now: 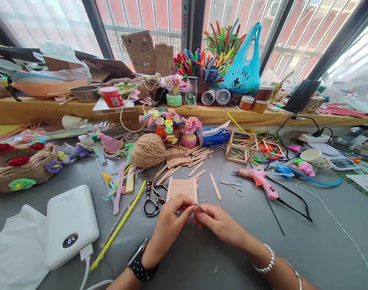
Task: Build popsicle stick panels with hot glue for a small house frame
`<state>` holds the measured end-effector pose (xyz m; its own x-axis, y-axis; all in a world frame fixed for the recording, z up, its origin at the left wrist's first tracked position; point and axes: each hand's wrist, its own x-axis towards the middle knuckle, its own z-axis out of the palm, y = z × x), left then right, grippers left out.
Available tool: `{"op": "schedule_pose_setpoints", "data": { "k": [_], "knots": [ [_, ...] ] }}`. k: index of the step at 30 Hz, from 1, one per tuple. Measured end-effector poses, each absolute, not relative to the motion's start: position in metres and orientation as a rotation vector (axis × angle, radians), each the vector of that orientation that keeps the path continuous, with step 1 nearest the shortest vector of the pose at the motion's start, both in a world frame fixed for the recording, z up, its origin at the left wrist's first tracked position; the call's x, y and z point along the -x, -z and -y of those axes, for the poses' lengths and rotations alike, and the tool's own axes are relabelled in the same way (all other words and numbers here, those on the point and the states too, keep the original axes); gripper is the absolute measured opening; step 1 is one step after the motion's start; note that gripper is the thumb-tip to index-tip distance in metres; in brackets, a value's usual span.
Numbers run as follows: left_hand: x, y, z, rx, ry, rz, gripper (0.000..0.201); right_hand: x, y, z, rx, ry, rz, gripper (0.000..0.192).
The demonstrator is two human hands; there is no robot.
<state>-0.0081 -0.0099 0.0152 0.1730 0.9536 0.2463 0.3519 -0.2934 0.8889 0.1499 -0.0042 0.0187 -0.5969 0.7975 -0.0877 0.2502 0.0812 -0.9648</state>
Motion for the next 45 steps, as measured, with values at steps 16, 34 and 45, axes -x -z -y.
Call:
{"op": "schedule_pose_setpoints", "data": {
  "k": [16,34,45],
  "knots": [
    [0.012,-0.024,0.009,-1.743,-0.999,-1.252,0.021,-0.151,-0.023,0.003,1.08,-1.64,1.81,0.05],
    [0.011,-0.023,0.007,-1.642,-0.99,-1.239,0.024,-0.141,-0.022,0.007,1.105,-1.917,1.279,0.048],
    [0.009,-0.026,0.009,-1.704,-1.008,-1.291,0.024,-0.143,-0.022,0.009,1.035,-1.981,1.19,0.04]
  ]
}}
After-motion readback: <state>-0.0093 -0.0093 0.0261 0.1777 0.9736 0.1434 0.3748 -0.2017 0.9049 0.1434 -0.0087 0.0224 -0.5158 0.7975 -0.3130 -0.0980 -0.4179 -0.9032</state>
